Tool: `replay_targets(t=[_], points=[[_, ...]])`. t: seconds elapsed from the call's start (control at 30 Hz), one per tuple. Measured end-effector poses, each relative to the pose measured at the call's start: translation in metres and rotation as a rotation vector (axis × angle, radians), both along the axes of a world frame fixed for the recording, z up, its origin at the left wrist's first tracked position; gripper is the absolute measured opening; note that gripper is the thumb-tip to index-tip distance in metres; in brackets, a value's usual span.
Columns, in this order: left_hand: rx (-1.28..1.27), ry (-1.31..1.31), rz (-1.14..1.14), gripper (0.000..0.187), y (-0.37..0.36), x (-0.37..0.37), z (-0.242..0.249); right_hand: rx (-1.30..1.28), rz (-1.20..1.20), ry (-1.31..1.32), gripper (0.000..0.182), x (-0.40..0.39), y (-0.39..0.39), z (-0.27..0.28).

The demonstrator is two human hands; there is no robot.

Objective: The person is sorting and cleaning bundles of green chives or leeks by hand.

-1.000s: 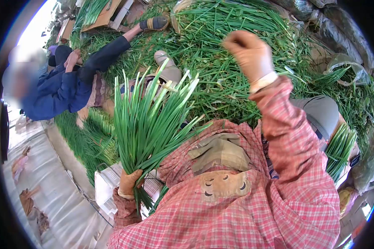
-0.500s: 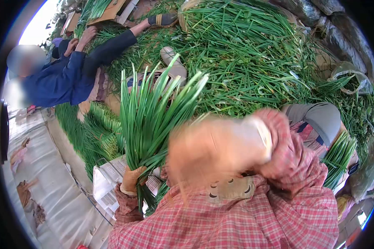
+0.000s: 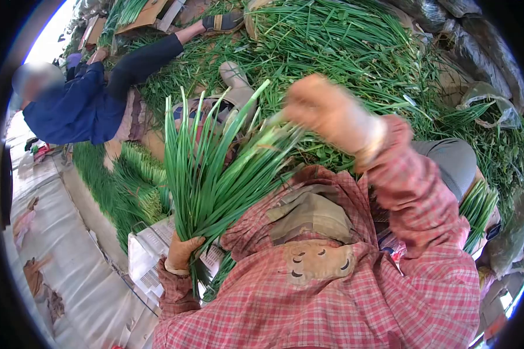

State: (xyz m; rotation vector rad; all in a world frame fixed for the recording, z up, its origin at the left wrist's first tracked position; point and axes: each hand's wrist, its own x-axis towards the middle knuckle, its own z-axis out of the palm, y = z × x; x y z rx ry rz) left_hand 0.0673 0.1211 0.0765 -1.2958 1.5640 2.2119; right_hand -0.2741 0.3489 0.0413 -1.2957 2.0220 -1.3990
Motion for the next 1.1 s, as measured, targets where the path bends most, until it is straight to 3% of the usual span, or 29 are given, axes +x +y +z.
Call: replay_targets(t=[0.03,0.07,0.1,0.13,0.2,0.27,0.33,0.4,0.5,0.53,0.57,0.6,0.67,0.73,0.77,0.87,0.9,0.93,1.0,1.07,1.1], points=[[-0.005,-0.033,-0.007,0.050,-0.003,0.003,0.000,-0.053,-0.192,-0.430,0.020,-0.014,0.019,-0.008],[-0.013,-0.066,-0.016,0.048,-0.005,0.006,0.000,0.033,-0.387,-0.346,0.020,-0.040,0.039,-0.018],[-0.044,-0.091,-0.044,0.048,-0.005,0.005,0.003,0.424,-0.454,0.250,0.021,-0.075,0.065,-0.029],[-0.075,-0.117,-0.072,0.047,-0.003,0.001,0.009,1.049,-0.585,0.536,0.021,-0.085,0.066,-0.025],[-0.134,-0.118,-0.105,0.046,-0.002,-0.006,0.014,1.105,-0.494,0.644,0.024,-0.077,0.052,-0.017],[-0.180,-0.087,-0.110,0.045,0.000,-0.009,0.016,0.367,-0.386,0.777,0.025,-0.051,0.003,-0.010],[-0.173,-0.090,-0.122,0.045,0.001,-0.013,0.020,0.298,-0.119,0.535,0.024,-0.016,-0.052,0.006],[-0.172,-0.078,-0.134,0.044,0.000,-0.013,0.021,0.261,0.342,0.168,0.021,0.002,-0.081,-0.003],[-0.153,-0.115,-0.168,0.043,-0.004,-0.008,0.019,-0.080,0.409,0.185,0.016,0.004,-0.078,-0.020],[-0.144,-0.181,-0.185,0.043,-0.006,-0.008,0.023,-0.040,0.337,0.287,0.016,-0.010,-0.065,-0.024],[-0.136,-0.245,-0.205,0.042,-0.007,-0.007,0.024,0.178,0.113,0.421,0.018,-0.025,-0.047,-0.022],[-0.134,-0.243,-0.210,0.043,-0.008,-0.006,0.023,0.376,-0.064,0.385,0.017,-0.048,-0.026,-0.026],[-0.136,-0.234,-0.219,0.043,-0.008,-0.006,0.021,1.236,-0.440,0.654,0.011,-0.092,0.014,-0.032],[-0.116,-0.141,-0.154,0.044,-0.003,-0.011,0.020,1.078,-0.442,0.791,0.013,-0.088,0.045,-0.035],[-0.106,-0.098,-0.124,0.044,-0.001,-0.013,0.021,0.770,-0.376,0.915,0.020,-0.071,0.030,-0.022],[-0.115,-0.117,-0.183,0.044,-0.003,-0.018,0.025,0.007,0.134,0.403,0.032,0.008,-0.049,0.008],[-0.098,-0.108,-0.158,0.044,-0.001,-0.023,0.028,-0.040,0.326,0.425,0.040,0.035,-0.069,0.013],[-0.082,-0.099,-0.129,0.043,0.004,-0.029,0.031,-0.059,0.480,0.369,0.035,0.057,-0.083,0.013],[-0.050,-0.132,-0.136,0.042,0.002,-0.029,0.035,-0.123,0.556,0.454,0.020,0.081,-0.091,-0.003],[-0.011,-0.203,-0.208,0.041,-0.009,-0.021,0.032,-0.217,0.471,0.183,0.015,0.068,-0.080,-0.022],[-0.018,-0.197,-0.206,0.040,-0.009,-0.018,0.029,-0.050,0.364,-0.326,0.012,0.055,-0.064,-0.016]])
